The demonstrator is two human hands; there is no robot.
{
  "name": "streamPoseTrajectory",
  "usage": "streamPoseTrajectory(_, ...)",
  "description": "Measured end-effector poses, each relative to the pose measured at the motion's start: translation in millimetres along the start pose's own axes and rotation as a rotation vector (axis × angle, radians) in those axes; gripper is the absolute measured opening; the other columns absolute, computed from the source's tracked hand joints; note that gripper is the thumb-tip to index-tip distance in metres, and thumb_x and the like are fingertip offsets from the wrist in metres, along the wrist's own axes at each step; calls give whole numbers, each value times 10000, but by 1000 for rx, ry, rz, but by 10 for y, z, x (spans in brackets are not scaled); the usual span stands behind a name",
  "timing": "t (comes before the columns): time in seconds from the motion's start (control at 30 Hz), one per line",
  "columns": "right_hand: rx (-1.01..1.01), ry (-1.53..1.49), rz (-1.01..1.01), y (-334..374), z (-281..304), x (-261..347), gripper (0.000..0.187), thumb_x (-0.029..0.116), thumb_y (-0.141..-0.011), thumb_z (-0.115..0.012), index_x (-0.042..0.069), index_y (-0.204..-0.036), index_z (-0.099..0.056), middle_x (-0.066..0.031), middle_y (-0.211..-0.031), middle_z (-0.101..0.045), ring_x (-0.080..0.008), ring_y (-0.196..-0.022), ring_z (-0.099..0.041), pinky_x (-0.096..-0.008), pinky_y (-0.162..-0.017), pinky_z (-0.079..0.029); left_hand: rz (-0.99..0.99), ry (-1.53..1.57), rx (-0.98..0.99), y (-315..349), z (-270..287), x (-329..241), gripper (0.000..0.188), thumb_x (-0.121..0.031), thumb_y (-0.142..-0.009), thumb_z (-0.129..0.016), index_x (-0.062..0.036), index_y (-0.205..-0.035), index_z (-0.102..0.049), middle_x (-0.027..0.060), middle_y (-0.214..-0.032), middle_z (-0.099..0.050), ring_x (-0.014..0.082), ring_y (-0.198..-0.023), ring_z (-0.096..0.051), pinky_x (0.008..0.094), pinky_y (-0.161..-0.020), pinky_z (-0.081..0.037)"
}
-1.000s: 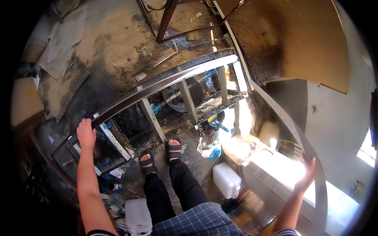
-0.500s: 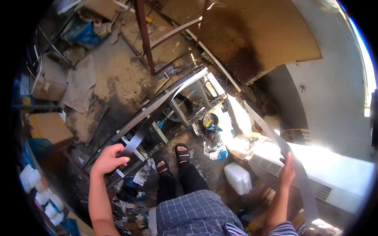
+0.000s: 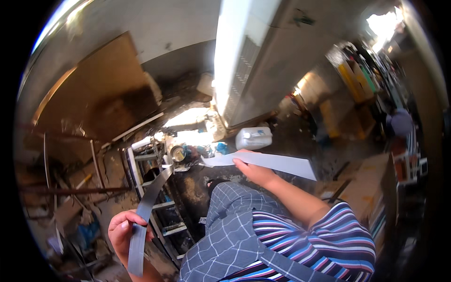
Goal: The person weaves bamboo strips on a loom, then retrieves a paper template and places it on a table. They put on a glove and arrange bamboo strips on a dark mat, aligning them with the template.
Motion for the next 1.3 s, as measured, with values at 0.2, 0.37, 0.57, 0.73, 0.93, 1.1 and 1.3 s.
streamPoseTrajectory(0.2, -263, 93, -138, 974, 637, -1008, 248, 259, -836, -566, 37, -930, -627, -180, -846, -639, -357, -797, -607, -421, -703, -464, 17, -59, 172, -613, -985, 370, 257, 62, -734, -593, 73, -991, -588, 156, -781, -616, 199, -594, -625, 297, -471, -521)
streamPoseTrajectory(0.37, -455, 5, -282, 1553, 1558, -1581, 220, 255, -807, -589, 77, -932, -619, -163, -857, -634, -391, -836, -579, -435, -705, -466, -156, -752, 353, -1166, -2718, 912, 156, 70, -720, -611, 24, -851, -683, 37, -696, -597, 112, -626, -528, 202, -567, -373)
streamPoseTrajectory(0.57, -656, -60, -297, 2369, 3076, -2187, 215, 252, -811, -585, 72, -923, -620, -163, -854, -638, -382, -833, -589, -450, -691, -460, -238, -659, 743, -1931, -4869, 1763, 255, -198, -695, -804, 0, -728, -647, 15, -718, -532, 128, -690, -475, 257, -636, -351)
streamPoseTrajectory(0.73, -837, 107, -532, 2731, 4197, -2955, 352, 296, -790, -581, -44, -715, -631, -249, -726, -604, -435, -720, -583, -488, -666, -466, 39, -605, 1084, -2256, -6923, 2669, 221, -148, -828, -659, 18, -969, -623, 61, -1029, -543, 166, -956, -507, 296, -844, -379)
streamPoseTrajectory(0.93, -810, 29, -659, 2904, 5273, -3545, 341, 290, -757, -592, -46, -725, -642, -245, -752, -618, -417, -730, -598, -466, -682, -479, 379, -384, 1386, -2162, -8707, 3883, 313, -159, -929, -523, 5, -1196, -534, 42, -1153, -539, 137, -1079, -484, 280, -929, -364)
streamPoseTrajectory(1.1, -906, -107, -559, 3018, 6305, -4075, 266, 226, -722, -633, -14, -837, -651, -234, -834, -633, -385, -811, -611, -435, -727, -484, 492, -126, 1568, -2347, -10043, 4565, 327, -163, -940, -517, -1, -1224, -524, 5, -1075, -583, 84, -983, -515, 246, -870, -396)
streamPoseTrajectory(1.3, -759, -133, -776, 3239, 7710, -4603, 333, 195, -734, -664, 31, -1021, -622, -183, -939, -650, -335, -896, -620, -390, -779, -490, 409, -127, 1564, -2684, -11674, 5147, 122, -93, -865, -613, -2, -947, -615, -5, -911, -577, 64, -816, -518, 219, -728, -429)
Point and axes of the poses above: each hand's wrist, its own y-axis away from the middle knuckle, its own z-axis out of the back of the hand, x = y × z, the point moved 7 cm from there along -y, towards the middle knuckle
